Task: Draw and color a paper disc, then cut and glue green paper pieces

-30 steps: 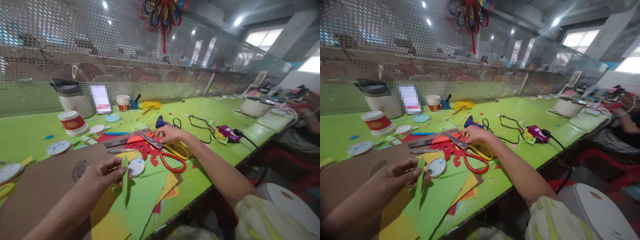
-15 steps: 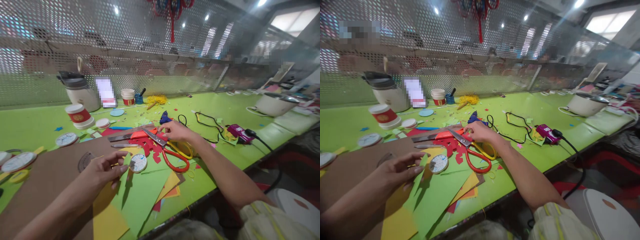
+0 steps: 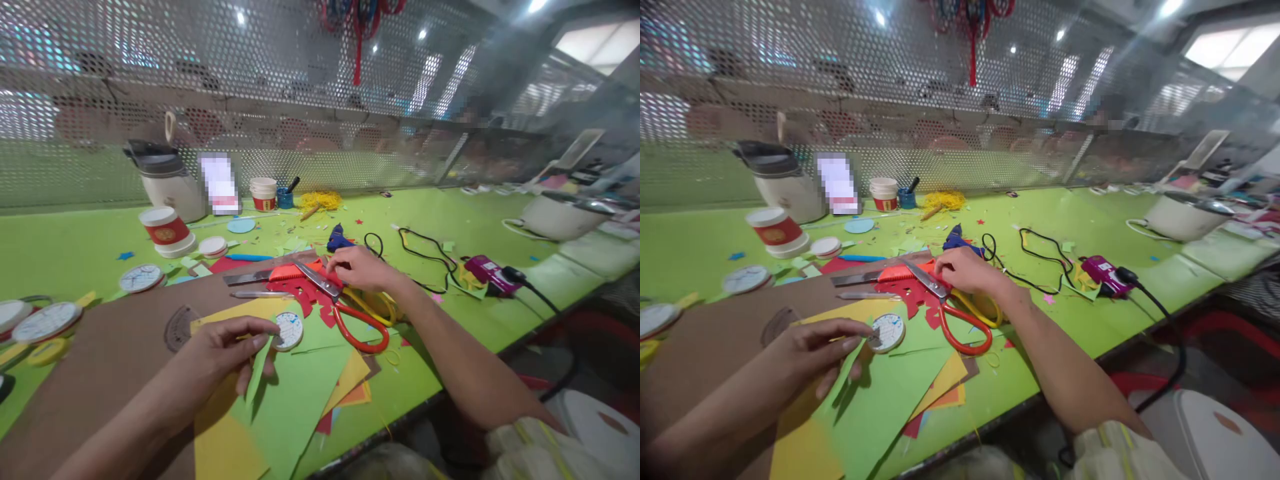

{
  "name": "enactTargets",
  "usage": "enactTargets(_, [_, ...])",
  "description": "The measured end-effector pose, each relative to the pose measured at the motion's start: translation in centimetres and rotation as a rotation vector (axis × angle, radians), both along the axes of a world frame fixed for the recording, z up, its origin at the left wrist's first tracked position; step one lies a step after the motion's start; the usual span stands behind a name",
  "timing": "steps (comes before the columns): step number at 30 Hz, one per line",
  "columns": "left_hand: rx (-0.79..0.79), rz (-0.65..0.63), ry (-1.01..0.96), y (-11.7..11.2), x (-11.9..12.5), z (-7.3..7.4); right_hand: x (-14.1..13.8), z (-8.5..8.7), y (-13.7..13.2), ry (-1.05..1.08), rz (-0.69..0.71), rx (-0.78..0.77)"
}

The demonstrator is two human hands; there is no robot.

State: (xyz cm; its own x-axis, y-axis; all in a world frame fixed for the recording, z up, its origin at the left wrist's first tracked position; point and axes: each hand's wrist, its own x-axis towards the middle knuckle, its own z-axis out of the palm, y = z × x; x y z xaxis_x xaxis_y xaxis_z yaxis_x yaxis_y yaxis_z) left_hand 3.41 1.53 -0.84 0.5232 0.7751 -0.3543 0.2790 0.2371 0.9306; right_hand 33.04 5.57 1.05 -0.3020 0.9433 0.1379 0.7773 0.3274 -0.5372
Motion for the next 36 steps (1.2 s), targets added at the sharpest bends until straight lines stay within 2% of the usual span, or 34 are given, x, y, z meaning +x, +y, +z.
enactTargets(9, [-0.130, 0.125, -0.038, -0.2, 0.7, 0.4, 1.6, -2.3, 1.3, 0.148, -0.071, -0.122])
enactTargets(14, [-0.095, 0.145, -0.012, -0.2, 1.3, 0.8, 1.0, -1.8, 1.0, 0.225, -0.145, -0.061])
enactTargets(19, [-0.140, 0.089, -0.090, 0.2, 0.8, -0.7, 0.4, -1.5, 0.5, 0.222, -0.202, -0.013])
enactTargets(23, [-0.153, 0.078, -0.110, 0.3, 0.4, -1.4, 0.6, -2.0, 0.7, 0.201, -0.142, -0.115])
enactTargets(28, [-0.129, 0.066, -0.099, 0.3, 0.3, -0.7, 1.4, -2.8, 1.0, 0.199, -0.066, -0.243])
enactTargets(32, [-0.104, 0.097, -0.091, 0.4, 0.1, 0.1, 1.6, -2.9, 1.0, 0.219, -0.091, -0.237])
enactTargets(36, [-0.039, 0.140, -0.094, 0.6, 0.0, 0.5, 0.9, -2.2, 0.4, 0.225, -0.108, -0.188])
